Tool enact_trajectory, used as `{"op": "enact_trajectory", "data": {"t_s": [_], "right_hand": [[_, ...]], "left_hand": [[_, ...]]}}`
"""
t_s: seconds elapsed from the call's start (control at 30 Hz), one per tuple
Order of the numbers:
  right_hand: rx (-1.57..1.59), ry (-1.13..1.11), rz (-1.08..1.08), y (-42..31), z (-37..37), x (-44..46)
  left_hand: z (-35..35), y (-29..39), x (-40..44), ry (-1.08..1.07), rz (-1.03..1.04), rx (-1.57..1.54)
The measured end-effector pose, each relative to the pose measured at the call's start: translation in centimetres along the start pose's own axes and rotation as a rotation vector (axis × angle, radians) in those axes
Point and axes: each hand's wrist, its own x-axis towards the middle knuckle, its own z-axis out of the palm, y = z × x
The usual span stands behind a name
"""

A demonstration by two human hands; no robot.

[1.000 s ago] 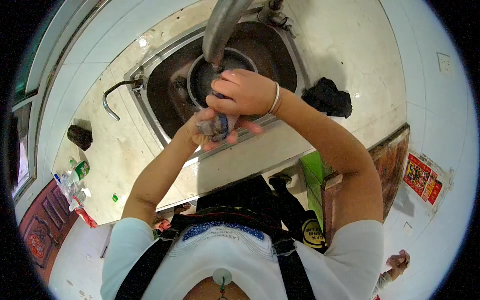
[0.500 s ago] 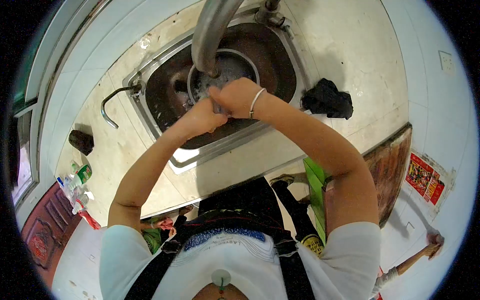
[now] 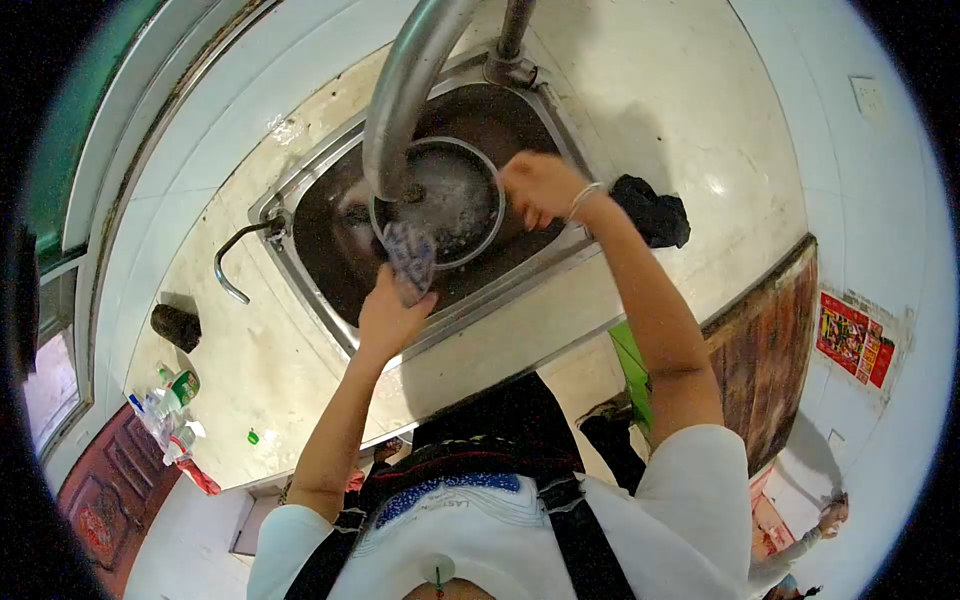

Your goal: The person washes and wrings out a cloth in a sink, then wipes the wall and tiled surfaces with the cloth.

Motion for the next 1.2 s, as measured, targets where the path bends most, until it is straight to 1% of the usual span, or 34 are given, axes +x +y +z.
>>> {"op": "enact_trajectory", "data": {"t_s": [0.03,0.1,0.13,0.2,0.23,0.27,0.3,0.37,0.43,0.5,0.57,0.63,0.7,0.73,0.77,0.8,0.83,0.87,0.9,0.93,0.97,1.03,1.07,1.1,1.13,1.17,1.2], "right_hand": [[0.054,0.195,-0.032,0.8,-1.4,0.5],[0.070,0.458,-0.015,0.4,-3.5,0.8],[0.071,0.450,-0.017,0.1,-3.9,1.0],[0.171,0.498,-0.094,-0.3,-4.3,1.4],[0.173,0.491,-0.094,-0.4,-4.3,1.6],[0.180,0.501,-0.088,-0.5,-4.2,1.7],[0.186,0.513,-0.083,-0.5,-4.2,1.9],[0.182,0.502,-0.084,-0.1,-4.3,2.3],[0.177,0.500,-0.091,0.4,-4.3,2.8],[0.252,0.490,-0.163,0.4,-4.0,3.1],[0.279,0.510,-0.154,0.1,-3.8,3.4],[0.312,0.537,-0.153,-0.4,-3.6,3.6],[0.311,0.539,-0.102,-0.4,-3.5,3.9],[0.284,0.538,-0.129,0.0,-3.6,4.3],[0.297,0.557,-0.131,-0.4,-3.5,4.4],[0.271,0.547,-0.126,-1.2,-2.8,4.7],[0.245,0.539,-0.120,-1.7,-2.5,4.7],[0.258,0.559,-0.114,-1.9,-2.4,4.6],[0.384,0.545,-0.143,-1.9,-2.2,4.4],[0.508,0.524,-0.174,-1.8,-1.6,3.9],[0.515,0.534,-0.172,-1.5,-0.8,3.2],[0.524,0.488,-0.279,-0.9,1.1,0.8],[0.570,0.457,-0.305,0.1,3.0,-0.8],[0.472,0.410,-0.353,1.5,5.2,-2.4],[0.427,0.384,-0.394,3.1,7.8,-6.2],[0.461,0.331,-0.275,4.6,10.3,-9.0],[0.287,0.271,-0.344,7.0,12.9,-11.7]], "left_hand": [[-0.2,-1.7,-0.5,0.004,-0.005,0.001],[-0.8,-4.5,-1.6,0.011,-0.020,-0.174],[-1.3,-5.0,-2.4,-0.014,-0.071,-0.190],[-1.3,-6.7,-3.4,0.009,-0.107,-0.235],[-1.1,-7.6,-3.8,0.029,-0.136,-0.284],[-1.1,-7.6,-4.1,0.067,-0.094,-0.307],[-1.2,-7.5,-4.5,0.068,-0.095,-0.304],[-1.3,-6.7,-5.2,0.043,-0.173,-0.503],[-1.1,-6.5,-5.5,0.048,-0.164,-0.517],[-0.5,-7.0,-5.8,0.066,-0.123,-0.486],[-0.2,-7.1,-6.4,0.073,-0.083,-0.473],[-0.7,-5.8,-7.2,0.005,-0.136,-0.543],[-0.7,-5.6,-7.9,0.023,-0.108,-0.498],[-0.7,-5.6,-8.3,0.016,-0.130,-0.522],[-0.6,-5.7,-8.7,0.004,-0.150,-0.545],[-0.3,-6.6,-8.7,-0.019,-0.170,-0.504],[0.2,-7.5,-8.7,-0.034,-0.149,-0.491],[0.3,-7.5,-8.8,-0.049,-0.174,-0.531],[0.2,-7.6,-9.2,-0.064,-0.208,-0.571],[0.3,-8.2,-9.4,-0.049,-0.173,-0.522],[0.0,-7.9,-9.8,-0.057,-0.168,-0.515],[-1.2,-6.1,-10.8,0.002,0.045,-0.628],[-2.4,-6.2,-11.2,-0.171,-0.026,-0.637],[-3.3,-6.1,-11.9,-0.201,0.017,-0.634],[-3.8,-5.9,-12.9,-0.228,0.059,-0.761],[-4.2,-5.5,-13.5,-0.291,0.102,-0.885],[-5.3,-5.3,-14.2,-0.407,0.143,-0.963]]}}
